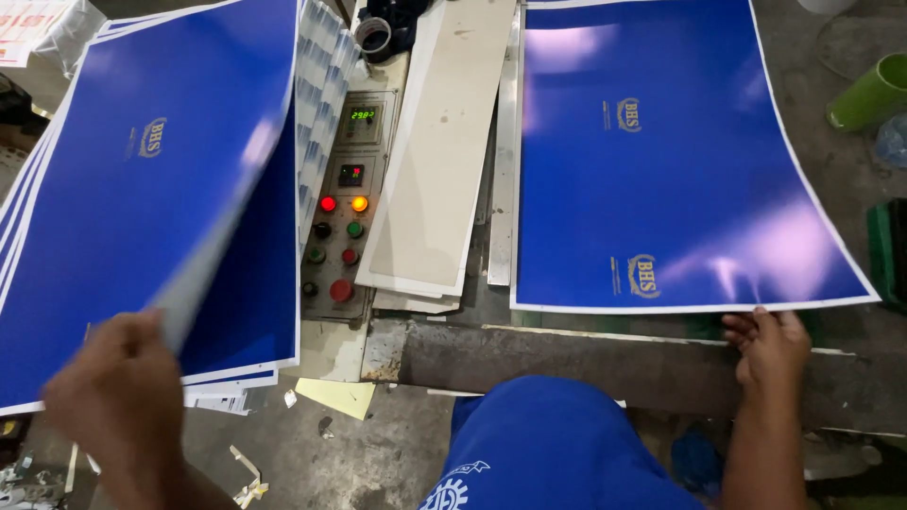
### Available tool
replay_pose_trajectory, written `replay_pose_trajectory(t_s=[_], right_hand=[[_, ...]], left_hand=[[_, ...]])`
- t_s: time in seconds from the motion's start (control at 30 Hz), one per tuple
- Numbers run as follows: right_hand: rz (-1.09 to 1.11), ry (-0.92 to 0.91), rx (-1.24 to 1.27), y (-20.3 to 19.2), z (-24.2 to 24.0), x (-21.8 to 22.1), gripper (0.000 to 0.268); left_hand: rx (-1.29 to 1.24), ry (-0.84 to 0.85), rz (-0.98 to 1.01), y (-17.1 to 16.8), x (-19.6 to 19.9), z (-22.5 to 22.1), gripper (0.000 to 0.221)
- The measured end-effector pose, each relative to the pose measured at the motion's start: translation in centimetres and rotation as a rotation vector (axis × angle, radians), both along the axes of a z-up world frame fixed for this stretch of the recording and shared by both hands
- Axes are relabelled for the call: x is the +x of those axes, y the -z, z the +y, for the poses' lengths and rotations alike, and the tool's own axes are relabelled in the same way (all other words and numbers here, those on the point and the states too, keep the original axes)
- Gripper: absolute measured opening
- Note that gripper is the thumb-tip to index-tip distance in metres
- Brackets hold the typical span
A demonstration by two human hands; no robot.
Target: Inspecting and sorting large blue printed sheets at a machine station.
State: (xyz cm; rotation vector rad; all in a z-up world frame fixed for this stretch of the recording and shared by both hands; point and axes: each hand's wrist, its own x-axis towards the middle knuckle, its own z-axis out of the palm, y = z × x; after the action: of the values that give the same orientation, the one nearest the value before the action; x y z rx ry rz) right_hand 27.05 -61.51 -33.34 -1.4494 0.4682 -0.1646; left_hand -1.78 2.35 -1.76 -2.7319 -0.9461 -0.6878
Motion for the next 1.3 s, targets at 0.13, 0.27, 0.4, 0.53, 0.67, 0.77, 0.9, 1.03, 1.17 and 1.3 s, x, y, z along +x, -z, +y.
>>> replay_pose_trajectory(t_s=[0.13, 0.27, 0.4, 0.53, 0.67, 0.77, 0.9, 1.03, 1.17, 1.3], right_hand=[[0.058, -0.025, 0.028, -0.6, 1.0, 0.5, 0.032], [0.167, -0.033, -0.064, -1.9, 2.6, -1.3, 0.041], [0.094, -0.185, 0.091, 0.6, 5.1, -2.1, 0.041], [0.071, -0.532, -0.106, -3.6, 11.9, -3.5, 0.038], [-0.077, -0.949, -0.096, -8.6, 18.0, -6.0, 0.052], [-0.106, -1.176, -0.152, -7.5, 19.0, -6.5, 0.057], [-0.34, -1.03, -0.446, 3.3, 16.4, -4.5, 0.046], [-0.014, -0.646, -0.006, -1.7, 15.9, -4.4, 0.026], [-0.066, -0.224, 0.117, -0.7, 11.7, -3.5, 0.011], [-0.027, -0.045, 0.101, -0.3, 7.6, -4.0, 0.017]], left_hand=[[0.2, 0.028, -0.236, 0.5, -1.0, 0.3, 0.009], [-0.151, 0.405, -0.235, 2.1, 1.5, -2.8, 0.008], [-0.496, 0.766, -0.249, 6.5, 7.8, -9.0, 0.023], [-0.532, 1.019, -0.3, 8.6, 13.0, -17.5, 0.016], [-0.561, 1.084, -0.361, 10.6, 16.3, -23.7, 0.014], [-0.665, 1.121, -0.267, 12.1, 16.9, -27.2, 0.012], [-0.577, 1.294, -0.312, 11.0, 16.3, -28.0, 0.02], [-0.592, 1.271, -0.252, 9.5, 14.8, -25.2, 0.02], [-0.48, 1.017, -0.347, 9.1, 13.1, -19.1, 0.016], [-0.284, 0.732, -0.329, 8.5, 9.9, -13.2, 0.017]])
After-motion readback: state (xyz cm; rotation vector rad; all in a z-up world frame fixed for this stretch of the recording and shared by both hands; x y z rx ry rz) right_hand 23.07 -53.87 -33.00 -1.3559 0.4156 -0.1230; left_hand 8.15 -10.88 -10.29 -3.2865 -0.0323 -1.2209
